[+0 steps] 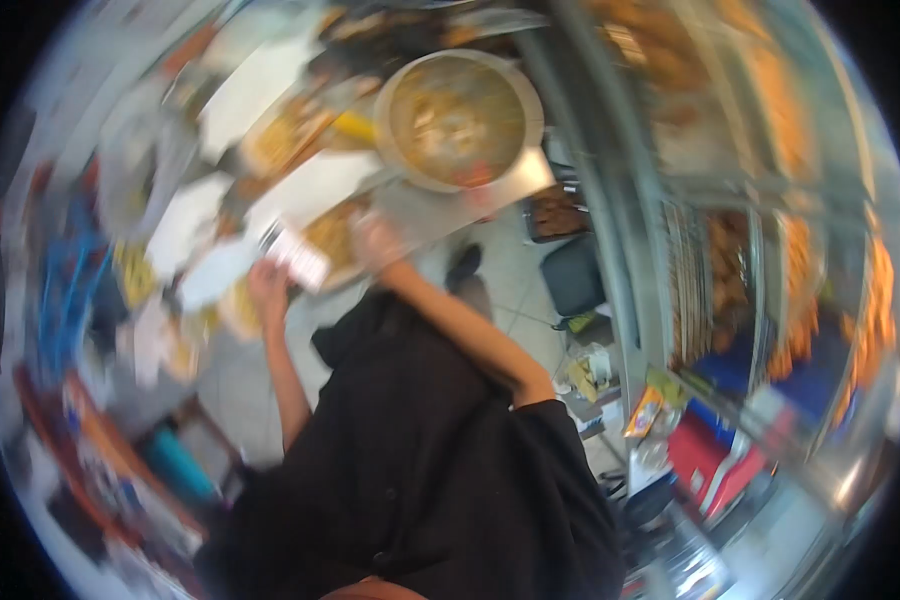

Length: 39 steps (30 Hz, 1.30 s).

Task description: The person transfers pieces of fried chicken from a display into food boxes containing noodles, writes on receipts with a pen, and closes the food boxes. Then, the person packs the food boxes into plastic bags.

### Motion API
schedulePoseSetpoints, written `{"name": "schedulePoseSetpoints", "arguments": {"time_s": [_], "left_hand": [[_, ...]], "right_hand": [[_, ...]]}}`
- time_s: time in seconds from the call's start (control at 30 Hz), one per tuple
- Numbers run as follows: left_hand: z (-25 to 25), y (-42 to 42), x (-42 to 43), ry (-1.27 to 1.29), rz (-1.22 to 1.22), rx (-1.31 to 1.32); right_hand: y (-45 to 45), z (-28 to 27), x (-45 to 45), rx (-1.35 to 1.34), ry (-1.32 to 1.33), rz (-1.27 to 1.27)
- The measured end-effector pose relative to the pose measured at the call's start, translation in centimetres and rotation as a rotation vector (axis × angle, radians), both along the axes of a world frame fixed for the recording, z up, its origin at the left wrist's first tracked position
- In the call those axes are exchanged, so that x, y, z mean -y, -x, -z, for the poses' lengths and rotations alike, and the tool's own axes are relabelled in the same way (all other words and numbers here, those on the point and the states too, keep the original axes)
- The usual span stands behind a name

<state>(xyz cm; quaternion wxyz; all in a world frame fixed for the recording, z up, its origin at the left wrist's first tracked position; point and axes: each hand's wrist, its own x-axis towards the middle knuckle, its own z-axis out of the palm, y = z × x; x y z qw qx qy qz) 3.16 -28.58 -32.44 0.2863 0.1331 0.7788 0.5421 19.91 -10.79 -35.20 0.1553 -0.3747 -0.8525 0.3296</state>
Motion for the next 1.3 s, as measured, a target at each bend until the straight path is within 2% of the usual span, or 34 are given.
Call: {"name": "schedulePoseSetpoints", "arguments": {"time_s": [0.03,0.07,0.1,0.13,0.17,0.2,0.23,0.3,0.33,0.37,0.4,0.43,0.5,0.57,0.63,0.67,0.7,0.73,0.77,0.8,0.87,0.97,1.0,1.03,1.07,1.1,1.13,1.2,1.23,1.27,1.3], "left_hand": [[1.0,-0.2,-0.5,-0.053,-0.018,-0.005],[1.9,-0.2,-0.6,-0.05,-0.036,-0.019],[1.7,0.5,-0.9,-0.018,0.087,-0.019],[2.1,1.2,-1.0,-0.018,0.156,0.023],[4.5,2.0,-0.9,-0.057,0.096,0.008],[1.8,0.7,-2.4,-0.023,0.068,0.032],[1.9,1.0,-2.8,0.03,0.075,0.003],[1.8,1.1,-3.5,0.035,0.028,0.039],[1.9,1.1,-3.8,0.045,0.032,0.022],[2.1,1.3,-4.2,0.055,0.029,0.004],[2.8,1.7,-4.2,0.049,0.05,0.0],[2.2,1.9,-4.0,0.049,0.069,-0.017],[2.0,1.5,-5.2,0.053,0.084,-0.031],[0.2,-0.1,-6.1,0.07,0.066,-0.046],[0.0,-1.5,-6.7,0.042,0.031,-0.077],[0.0,-2.0,-6.9,0.028,0.011,-0.093],[0.0,-2.4,-7.1,0.041,-0.022,-0.04],[0.3,-2.5,-7.1,0.042,-0.038,-0.036],[1.0,-2.5,-7.0,0.043,-0.055,-0.031],[1.3,-2.6,-7.0,0.046,-0.071,-0.023],[1.0,-3.4,-7.0,0.094,-0.049,-0.05],[2.1,-3.1,-6.7,0.045,-0.066,-0.072],[2.3,-3.3,-6.2,0.038,-0.059,-0.104],[2.2,-3.4,-6.2,0.026,-0.043,-0.13],[0.4,-3.3,-6.0,0.433,0.318,-0.609],[1.8,-3.0,-5.6,0.315,0.164,-0.417],[1.4,-4.4,-5.8,0.234,0.007,-0.394],[2.2,-3.7,-4.9,0.272,0.02,-0.39],[1.0,-4.3,-5.1,0.299,-0.024,-0.36],[0.0,-4.9,-5.7,0.162,-0.127,-0.177],[1.2,-4.8,-5.2,0.013,-0.2,-0.147]], "right_hand": [[0.1,-4.7,-1.6,-0.201,0.918,0.218],[-1.6,-6.4,-1.7,-0.233,0.46,0.147],[-3.5,-8.2,-2.0,-0.195,-0.044,0.181],[-5.0,-15.8,-3.8,-0.147,0.032,0.292],[-8.7,-17.5,-6.2,-0.383,-0.094,0.511],[-13.6,-20.2,-8.1,-0.443,-0.365,0.713],[-18.6,-22.9,-9.8,-0.477,-0.625,0.945],[-28.4,-31.1,-13.5,-0.165,-0.956,1.408],[-32.7,-35.5,-14.2,-0.268,-0.889,1.483],[-37.1,-37.1,-16.1,-0.088,-1.008,1.546],[-42.0,-37.6,-17.7,0.042,-0.954,1.525],[-46.7,-38.8,-19.4,0.132,-0.667,1.515],[-60.9,-34.6,-25.5,0.063,-0.573,0.88],[-68.5,-30.2,-31.6,0.394,-0.564,0.837],[-72.8,-26.2,-36.2,1.307,-1.187,0.478],[-70.5,-28.4,-36.0,1.275,-0.913,0.467],[-66.7,-31.8,-35.1,1.041,-0.498,0.587],[-64.1,-34.2,-34.5,0.908,-0.233,0.692],[-63.4,-35.5,-34.3,0.85,-0.161,0.715],[-63.0,-36.7,-34.1,0.807,-0.15,0.716],[-64.5,-37.2,-32.1,0.676,-0.418,0.665],[-64.8,-37.5,-32.6,0.619,-0.221,0.926],[-64.9,-37.8,-31.9,0.481,-0.222,0.858],[-63.8,-38.9,-30.4,0.428,-0.295,0.894],[-62.8,-39.6,-29.4,0.359,-0.383,0.885],[-61.0,-39.9,-28.0,0.288,-0.473,0.873],[-58.9,-40.5,-26.3,0.205,-0.555,0.857],[-53.5,-40.6,-22.5,0.039,-0.637,0.779],[-50.2,-39.8,-20.6,-0.021,-0.597,0.696],[-46.2,-38.3,-18.6,-0.057,-0.506,0.582],[-41.6,-36.2,-16.3,-0.068,-0.361,0.438]]}}
